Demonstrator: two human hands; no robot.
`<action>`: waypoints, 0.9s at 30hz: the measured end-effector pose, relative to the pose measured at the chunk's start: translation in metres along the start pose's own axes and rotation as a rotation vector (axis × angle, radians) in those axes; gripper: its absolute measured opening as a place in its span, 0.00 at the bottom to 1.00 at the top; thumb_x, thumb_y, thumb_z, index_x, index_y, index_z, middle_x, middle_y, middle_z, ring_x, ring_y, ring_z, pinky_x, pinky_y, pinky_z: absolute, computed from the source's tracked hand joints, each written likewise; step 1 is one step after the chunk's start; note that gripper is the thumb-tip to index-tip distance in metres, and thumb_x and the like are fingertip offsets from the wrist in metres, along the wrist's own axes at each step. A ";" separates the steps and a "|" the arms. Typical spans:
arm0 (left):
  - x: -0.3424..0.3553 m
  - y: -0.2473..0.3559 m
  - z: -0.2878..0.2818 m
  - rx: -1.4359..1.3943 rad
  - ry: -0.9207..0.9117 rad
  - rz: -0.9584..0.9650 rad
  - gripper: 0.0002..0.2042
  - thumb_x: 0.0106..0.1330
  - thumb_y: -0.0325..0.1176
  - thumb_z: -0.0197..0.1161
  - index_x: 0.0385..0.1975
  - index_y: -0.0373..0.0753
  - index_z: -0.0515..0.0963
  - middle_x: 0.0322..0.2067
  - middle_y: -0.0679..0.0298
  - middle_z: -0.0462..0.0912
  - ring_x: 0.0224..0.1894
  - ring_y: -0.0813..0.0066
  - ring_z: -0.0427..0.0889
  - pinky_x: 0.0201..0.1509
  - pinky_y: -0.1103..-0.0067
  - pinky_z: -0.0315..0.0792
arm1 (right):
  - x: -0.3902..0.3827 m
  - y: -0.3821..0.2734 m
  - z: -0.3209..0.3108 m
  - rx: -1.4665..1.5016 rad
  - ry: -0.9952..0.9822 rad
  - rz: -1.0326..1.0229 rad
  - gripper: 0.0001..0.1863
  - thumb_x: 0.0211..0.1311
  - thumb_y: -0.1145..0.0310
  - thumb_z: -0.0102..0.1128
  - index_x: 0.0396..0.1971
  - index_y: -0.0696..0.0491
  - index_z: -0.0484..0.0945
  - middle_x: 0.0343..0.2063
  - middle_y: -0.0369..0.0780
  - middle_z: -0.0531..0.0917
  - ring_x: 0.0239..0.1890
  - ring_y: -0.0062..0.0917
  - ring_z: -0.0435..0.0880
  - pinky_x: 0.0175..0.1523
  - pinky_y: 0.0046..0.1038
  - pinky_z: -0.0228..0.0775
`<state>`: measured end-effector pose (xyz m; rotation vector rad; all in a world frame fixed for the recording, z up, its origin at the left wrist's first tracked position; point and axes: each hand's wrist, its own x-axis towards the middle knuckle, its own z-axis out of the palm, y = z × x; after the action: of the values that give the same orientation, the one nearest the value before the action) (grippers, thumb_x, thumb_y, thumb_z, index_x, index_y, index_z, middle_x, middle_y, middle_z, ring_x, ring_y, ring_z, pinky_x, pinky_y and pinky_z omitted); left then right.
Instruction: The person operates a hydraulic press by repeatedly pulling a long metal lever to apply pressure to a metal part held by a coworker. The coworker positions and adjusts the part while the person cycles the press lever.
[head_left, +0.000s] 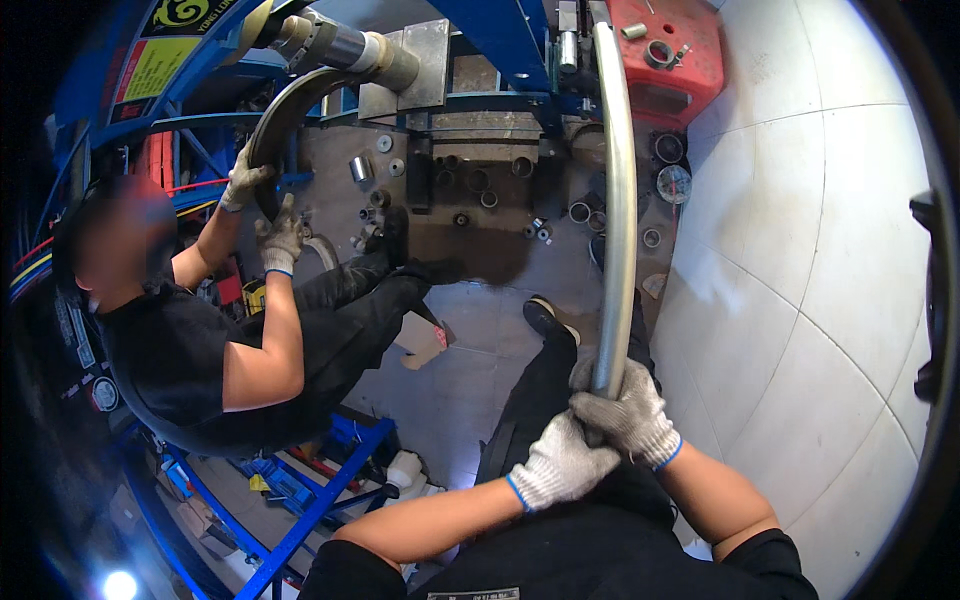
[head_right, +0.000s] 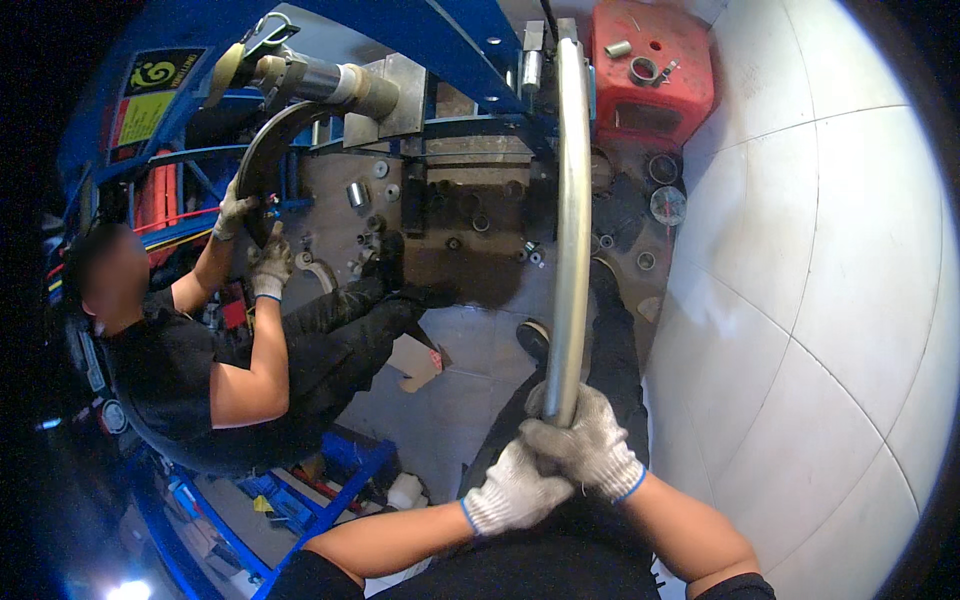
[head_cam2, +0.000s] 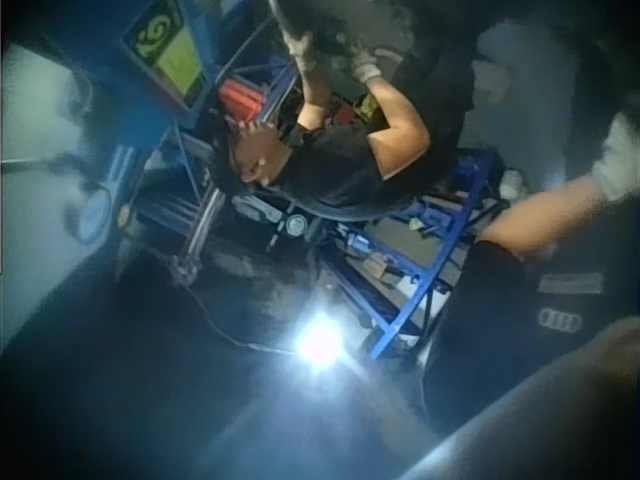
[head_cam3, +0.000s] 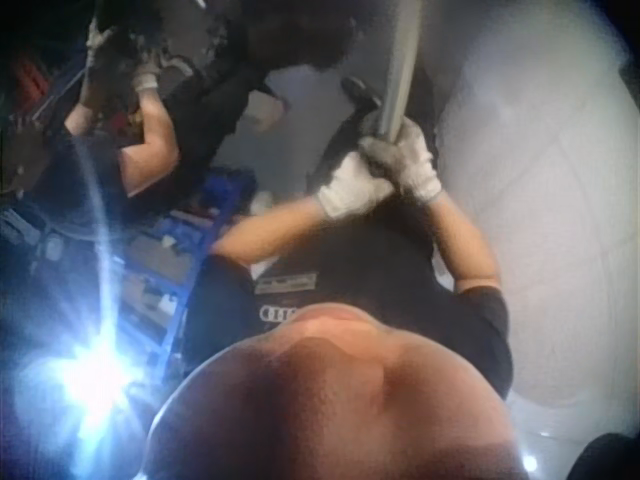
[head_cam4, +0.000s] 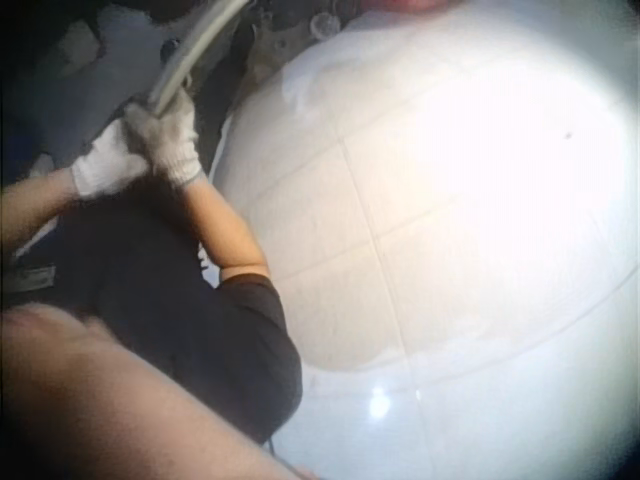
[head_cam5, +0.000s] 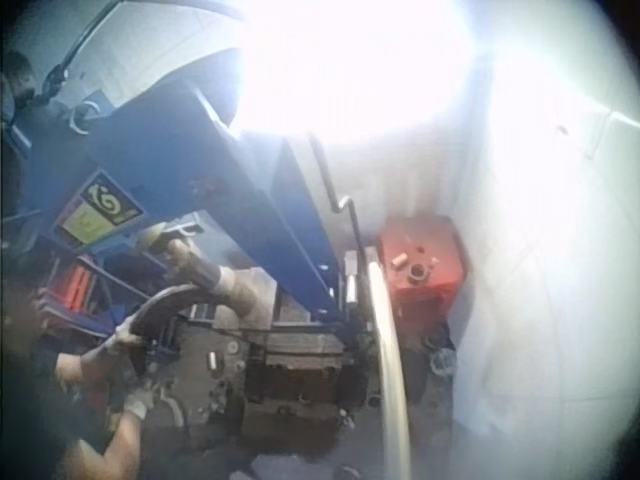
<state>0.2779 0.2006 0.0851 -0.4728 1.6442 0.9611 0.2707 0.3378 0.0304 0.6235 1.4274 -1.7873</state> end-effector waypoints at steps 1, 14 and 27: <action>0.015 -0.011 0.003 0.031 0.031 -0.001 0.21 0.54 0.39 0.72 0.45 0.34 0.78 0.37 0.52 0.86 0.45 0.55 0.87 0.50 0.65 0.80 | 0.009 0.015 -0.003 -0.094 0.012 -0.027 0.17 0.51 0.68 0.75 0.38 0.56 0.79 0.28 0.39 0.83 0.30 0.22 0.83 0.37 0.28 0.80; 0.202 -0.107 0.031 0.372 0.270 0.057 0.16 0.61 0.42 0.64 0.43 0.40 0.84 0.44 0.47 0.86 0.50 0.48 0.84 0.55 0.60 0.79 | 0.134 0.124 -0.028 -0.635 0.216 0.111 0.26 0.48 0.48 0.71 0.42 0.53 0.85 0.39 0.54 0.87 0.47 0.47 0.87 0.54 0.41 0.78; -0.093 0.067 -0.057 -0.824 -0.392 0.145 0.13 0.63 0.36 0.70 0.42 0.34 0.80 0.28 0.65 0.81 0.31 0.77 0.81 0.35 0.81 0.76 | -0.066 -0.122 -0.004 0.087 -0.196 -0.230 0.24 0.58 0.53 0.74 0.40 0.60 0.81 0.34 0.41 0.87 0.35 0.24 0.86 0.39 0.28 0.82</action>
<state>0.2215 0.1788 0.1984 -0.6579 0.8879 1.7205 0.2129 0.3695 0.1524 0.3257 1.3349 -2.0376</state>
